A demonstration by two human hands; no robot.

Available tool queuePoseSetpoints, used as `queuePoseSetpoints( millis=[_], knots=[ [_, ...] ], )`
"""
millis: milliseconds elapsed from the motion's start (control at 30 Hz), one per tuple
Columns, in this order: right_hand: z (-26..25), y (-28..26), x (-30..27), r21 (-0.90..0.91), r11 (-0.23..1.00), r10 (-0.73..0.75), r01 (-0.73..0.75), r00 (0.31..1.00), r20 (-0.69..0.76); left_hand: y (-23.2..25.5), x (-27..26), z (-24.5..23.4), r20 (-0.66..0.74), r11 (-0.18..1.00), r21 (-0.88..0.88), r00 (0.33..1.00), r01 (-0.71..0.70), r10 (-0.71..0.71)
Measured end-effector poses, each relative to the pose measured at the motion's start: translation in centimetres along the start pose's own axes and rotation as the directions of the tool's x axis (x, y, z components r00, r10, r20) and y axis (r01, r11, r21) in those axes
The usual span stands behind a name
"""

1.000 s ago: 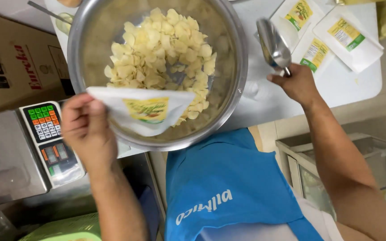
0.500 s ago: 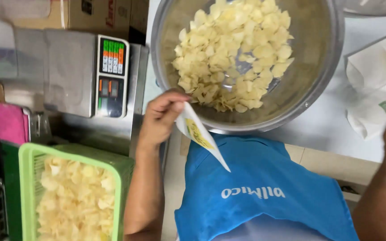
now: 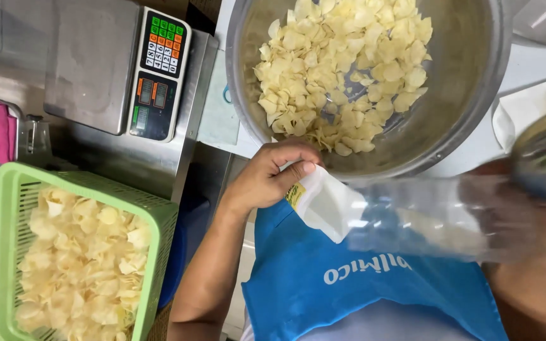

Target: Packaging chips from a large bowl into individual bags using a scoop and a digital scale for weight verification.

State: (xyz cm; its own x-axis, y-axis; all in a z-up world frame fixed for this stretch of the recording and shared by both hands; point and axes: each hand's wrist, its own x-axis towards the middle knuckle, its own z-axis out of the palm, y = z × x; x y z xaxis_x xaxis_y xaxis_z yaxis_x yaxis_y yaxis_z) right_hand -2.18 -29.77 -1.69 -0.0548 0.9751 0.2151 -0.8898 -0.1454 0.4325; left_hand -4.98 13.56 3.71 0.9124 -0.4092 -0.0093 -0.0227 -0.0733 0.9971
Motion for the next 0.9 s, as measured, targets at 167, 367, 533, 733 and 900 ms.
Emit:
queuePoseSetpoints(
  millis=[167,367,533,733,900],
  knots=[
    [5.9,4.9,15.0,-0.855,0.034,-0.956,-0.518,-0.266,0.123,-0.4,-0.4,-0.4,-0.072,0.987,0.035,0.986,0.156,-0.153],
    [6.2,3.5,14.7,-0.767,-0.055,-0.976,-0.639,-0.129,0.177,-0.3,0.3,-0.7,-0.009,0.954,0.211,0.977,0.211,-0.214],
    [6.0,3.5,15.1,-0.769,-0.001,-0.977,-0.639,-0.163,0.137,-0.4,1.0,-0.4,-0.038,0.937,0.289,0.98,0.199,-0.197],
    [5.8,2.5,13.9,-0.691,-0.141,-0.974,-0.709,-0.026,0.226,-0.5,1.6,-0.3,-0.054,0.905,0.341,0.967,0.254,-0.25],
    [8.4,1.4,15.2,-0.522,-0.408,-0.9,-0.749,0.234,0.367,-0.2,2.1,-0.9,-0.061,0.903,0.296,0.95,0.311,-0.307]
  ],
)
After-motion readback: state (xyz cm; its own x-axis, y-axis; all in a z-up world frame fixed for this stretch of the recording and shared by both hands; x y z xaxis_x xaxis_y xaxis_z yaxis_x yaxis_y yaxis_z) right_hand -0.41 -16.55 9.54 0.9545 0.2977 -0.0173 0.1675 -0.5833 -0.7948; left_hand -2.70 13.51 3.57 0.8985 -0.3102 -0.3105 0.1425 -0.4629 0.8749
